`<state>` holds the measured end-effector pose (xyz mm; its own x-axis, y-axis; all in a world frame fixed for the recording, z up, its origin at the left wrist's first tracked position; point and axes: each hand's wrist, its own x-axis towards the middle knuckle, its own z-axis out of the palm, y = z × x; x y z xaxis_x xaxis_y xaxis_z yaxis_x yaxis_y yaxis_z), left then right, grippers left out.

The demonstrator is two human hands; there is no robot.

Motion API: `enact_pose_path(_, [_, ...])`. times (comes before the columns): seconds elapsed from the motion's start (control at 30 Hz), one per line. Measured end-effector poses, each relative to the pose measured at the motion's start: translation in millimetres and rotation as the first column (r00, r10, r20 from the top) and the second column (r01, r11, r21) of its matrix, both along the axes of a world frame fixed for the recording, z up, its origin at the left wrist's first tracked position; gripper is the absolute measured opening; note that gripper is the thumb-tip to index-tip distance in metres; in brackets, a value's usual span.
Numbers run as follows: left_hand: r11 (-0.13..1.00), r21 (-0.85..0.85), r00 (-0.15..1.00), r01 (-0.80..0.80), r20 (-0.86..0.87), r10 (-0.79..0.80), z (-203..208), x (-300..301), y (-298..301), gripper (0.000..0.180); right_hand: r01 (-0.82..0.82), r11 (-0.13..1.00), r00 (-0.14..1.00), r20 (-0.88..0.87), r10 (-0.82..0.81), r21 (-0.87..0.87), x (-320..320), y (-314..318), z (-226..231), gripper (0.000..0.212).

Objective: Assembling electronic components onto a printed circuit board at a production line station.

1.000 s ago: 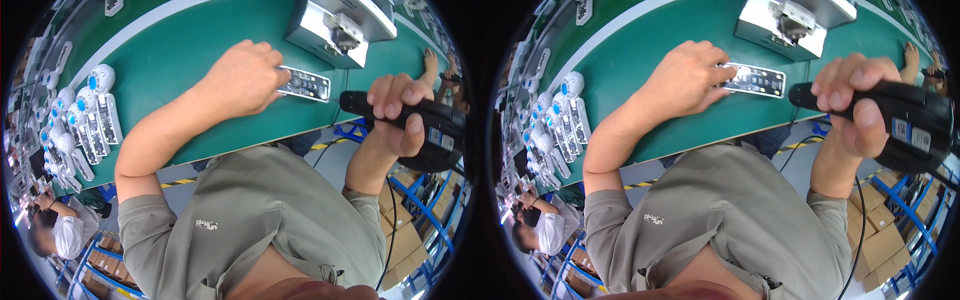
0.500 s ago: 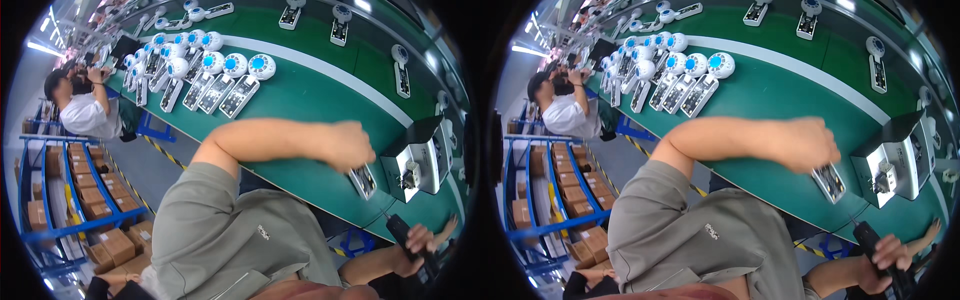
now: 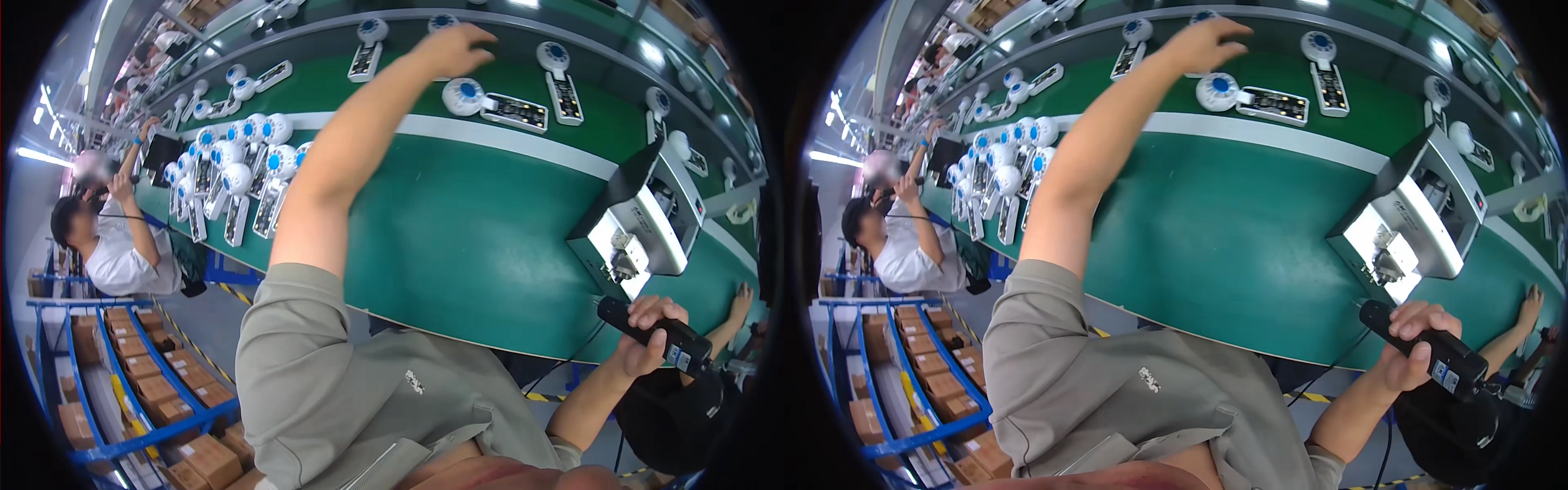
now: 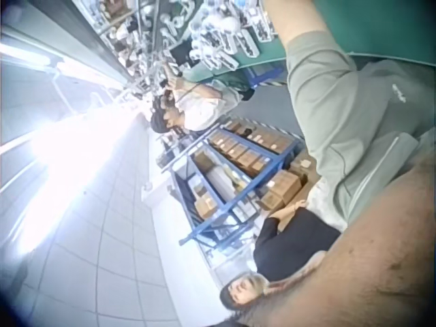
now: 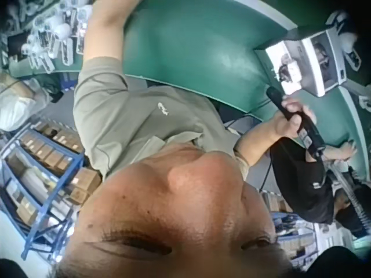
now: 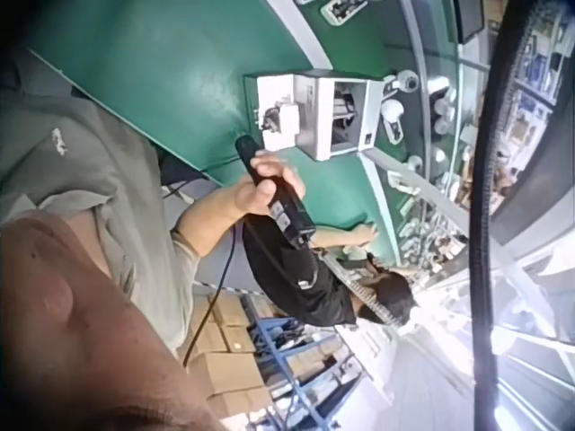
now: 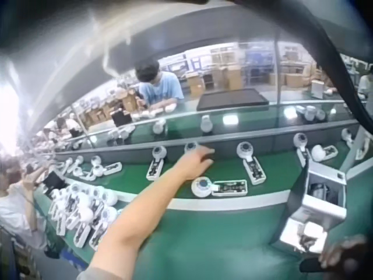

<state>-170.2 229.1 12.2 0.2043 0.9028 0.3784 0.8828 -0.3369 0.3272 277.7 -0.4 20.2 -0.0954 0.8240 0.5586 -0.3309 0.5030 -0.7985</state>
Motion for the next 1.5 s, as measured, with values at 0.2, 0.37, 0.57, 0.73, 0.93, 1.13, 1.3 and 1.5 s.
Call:
enact_pose_path(0.2, [0.991,0.108,0.574,-0.084,-0.808,0.136,-22,-62,-1,0.051,0.024,0.999,0.998,-0.050,-0.025,-0.022,1,1,-2,0.034])
enact_pose_path(0.37, [0.972,0.094,0.743,-0.215,-0.630,0.225,-21,-76,-3,0.039,0.116,0.986,0.993,-0.022,-0.119,-0.117,-8,-12,7,0.036])
enact_pose_path(0.57, [0.850,0.304,0.878,-0.430,-0.078,0.472,38,-107,-45,0.051,0.016,0.999,0.999,-0.048,-0.014,0.045,-3,-7,40,0.040])
enact_pose_path(0.73, [0.986,0.139,0.993,0.096,-0.078,-0.086,87,61,-159,0.046,-0.144,0.949,0.989,0.019,0.144,0.279,0,23,79,0.036])
enact_pose_path(0.93, [0.824,-0.109,0.775,0.556,-0.291,-0.561,-1,175,-256,0.053,-0.228,0.938,0.973,0.080,0.215,0.261,-10,43,72,0.030])
enact_pose_path(1.13, [0.788,-0.159,0.762,0.595,-0.200,-0.616,-3,178,-250,0.046,-0.289,0.936,0.947,0.200,0.249,0.200,-11,45,68,0.035])
enact_pose_path(1.3, [0.768,-0.100,0.761,0.633,-0.102,-0.641,-15,159,-240,0.037,-0.316,0.942,0.949,0.051,0.312,0.113,-36,33,71,0.035])
enact_pose_path(1.5, [0.745,-0.108,0.743,0.658,-0.067,-0.666,-17,161,-235,0.029,-0.350,0.929,0.936,0.025,0.350,0.121,-51,20,38,0.040])
